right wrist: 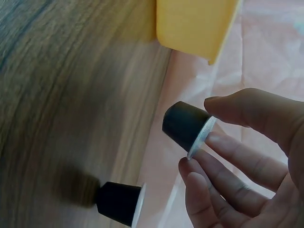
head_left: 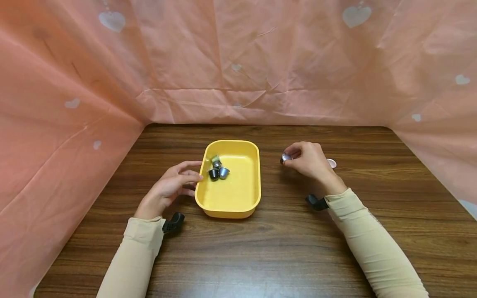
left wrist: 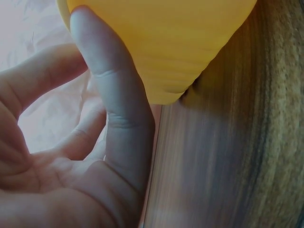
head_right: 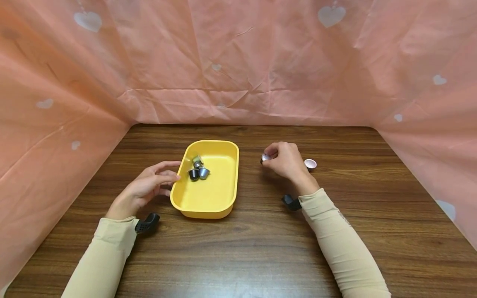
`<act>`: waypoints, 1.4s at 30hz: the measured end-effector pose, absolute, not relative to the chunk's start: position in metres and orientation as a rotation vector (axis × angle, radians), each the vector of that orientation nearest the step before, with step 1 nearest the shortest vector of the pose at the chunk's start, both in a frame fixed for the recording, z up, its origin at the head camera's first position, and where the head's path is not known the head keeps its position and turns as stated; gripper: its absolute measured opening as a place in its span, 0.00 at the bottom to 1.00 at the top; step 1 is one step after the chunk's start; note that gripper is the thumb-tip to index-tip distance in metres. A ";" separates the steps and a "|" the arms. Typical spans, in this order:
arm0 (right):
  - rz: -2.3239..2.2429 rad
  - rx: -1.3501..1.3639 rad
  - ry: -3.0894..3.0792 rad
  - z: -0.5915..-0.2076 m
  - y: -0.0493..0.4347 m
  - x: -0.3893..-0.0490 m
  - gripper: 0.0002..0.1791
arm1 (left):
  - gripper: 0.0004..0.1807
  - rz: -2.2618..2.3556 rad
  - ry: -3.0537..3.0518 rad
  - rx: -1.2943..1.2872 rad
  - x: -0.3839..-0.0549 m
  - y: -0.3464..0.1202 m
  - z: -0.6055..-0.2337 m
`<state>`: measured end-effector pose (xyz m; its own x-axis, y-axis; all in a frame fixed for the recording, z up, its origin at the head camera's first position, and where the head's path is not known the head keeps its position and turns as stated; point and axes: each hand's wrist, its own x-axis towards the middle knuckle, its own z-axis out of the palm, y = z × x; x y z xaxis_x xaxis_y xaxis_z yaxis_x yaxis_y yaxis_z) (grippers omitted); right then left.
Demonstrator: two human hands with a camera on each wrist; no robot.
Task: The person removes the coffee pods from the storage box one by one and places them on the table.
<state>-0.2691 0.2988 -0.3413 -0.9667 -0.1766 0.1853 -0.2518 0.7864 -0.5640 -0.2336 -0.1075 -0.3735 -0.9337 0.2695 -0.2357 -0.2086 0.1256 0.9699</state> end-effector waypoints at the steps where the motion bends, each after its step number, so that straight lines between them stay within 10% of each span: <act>1: 0.915 0.353 -2.858 -0.342 0.298 -0.270 0.17 | 0.35 1.870 2.055 0.057 -0.234 -0.108 -0.373; 42: 0.797 0.339 -2.876 -0.353 0.291 -0.281 0.23 | 0.36 1.870 2.046 0.052 -0.233 -0.109 -0.374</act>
<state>-0.2806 0.2910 -0.3534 -0.9651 -0.1788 0.1912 -0.2517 0.8346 -0.4900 -0.2330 -0.1085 -0.3736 -0.9320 0.2702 -0.2416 -0.2164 0.1200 0.9689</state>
